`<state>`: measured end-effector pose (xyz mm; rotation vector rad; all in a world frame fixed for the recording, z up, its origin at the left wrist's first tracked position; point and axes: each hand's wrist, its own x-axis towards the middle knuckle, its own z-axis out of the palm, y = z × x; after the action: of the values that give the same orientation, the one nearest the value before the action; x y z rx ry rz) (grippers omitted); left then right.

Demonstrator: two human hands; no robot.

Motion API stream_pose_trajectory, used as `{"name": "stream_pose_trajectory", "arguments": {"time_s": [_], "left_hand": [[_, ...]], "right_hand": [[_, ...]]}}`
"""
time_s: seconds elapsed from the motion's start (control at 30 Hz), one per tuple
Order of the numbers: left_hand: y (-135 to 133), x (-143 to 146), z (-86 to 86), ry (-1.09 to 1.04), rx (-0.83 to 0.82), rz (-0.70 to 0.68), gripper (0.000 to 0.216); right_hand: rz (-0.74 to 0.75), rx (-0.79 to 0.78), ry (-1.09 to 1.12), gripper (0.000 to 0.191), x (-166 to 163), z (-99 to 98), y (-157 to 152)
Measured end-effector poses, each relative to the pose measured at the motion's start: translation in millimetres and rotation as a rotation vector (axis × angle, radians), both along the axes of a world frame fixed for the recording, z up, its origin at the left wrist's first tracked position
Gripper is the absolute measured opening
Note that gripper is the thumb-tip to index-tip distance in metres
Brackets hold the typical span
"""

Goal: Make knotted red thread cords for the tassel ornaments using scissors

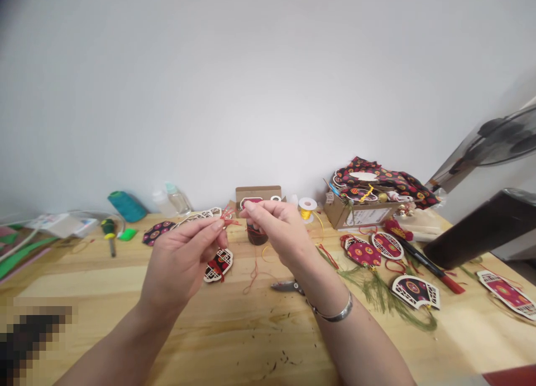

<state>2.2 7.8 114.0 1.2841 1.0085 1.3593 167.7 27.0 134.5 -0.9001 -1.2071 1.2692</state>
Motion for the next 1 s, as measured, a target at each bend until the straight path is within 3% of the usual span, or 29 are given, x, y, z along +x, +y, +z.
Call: {"name": "stream_pose_trajectory", "arguments": {"time_s": [0.27, 1.0], "left_hand": [[1.9, 0.5, 0.9, -0.033, 0.003, 0.021, 0.021], [-1.1, 3.2, 1.1, 0.039, 0.006, -0.025, 0.021]], "right_hand": [[0.126, -0.003, -0.072, 0.028, 3.9, 3.4, -3.9], [0.120, -0.006, -0.138, 0.025, 3.2, 1.5, -4.2]]}}
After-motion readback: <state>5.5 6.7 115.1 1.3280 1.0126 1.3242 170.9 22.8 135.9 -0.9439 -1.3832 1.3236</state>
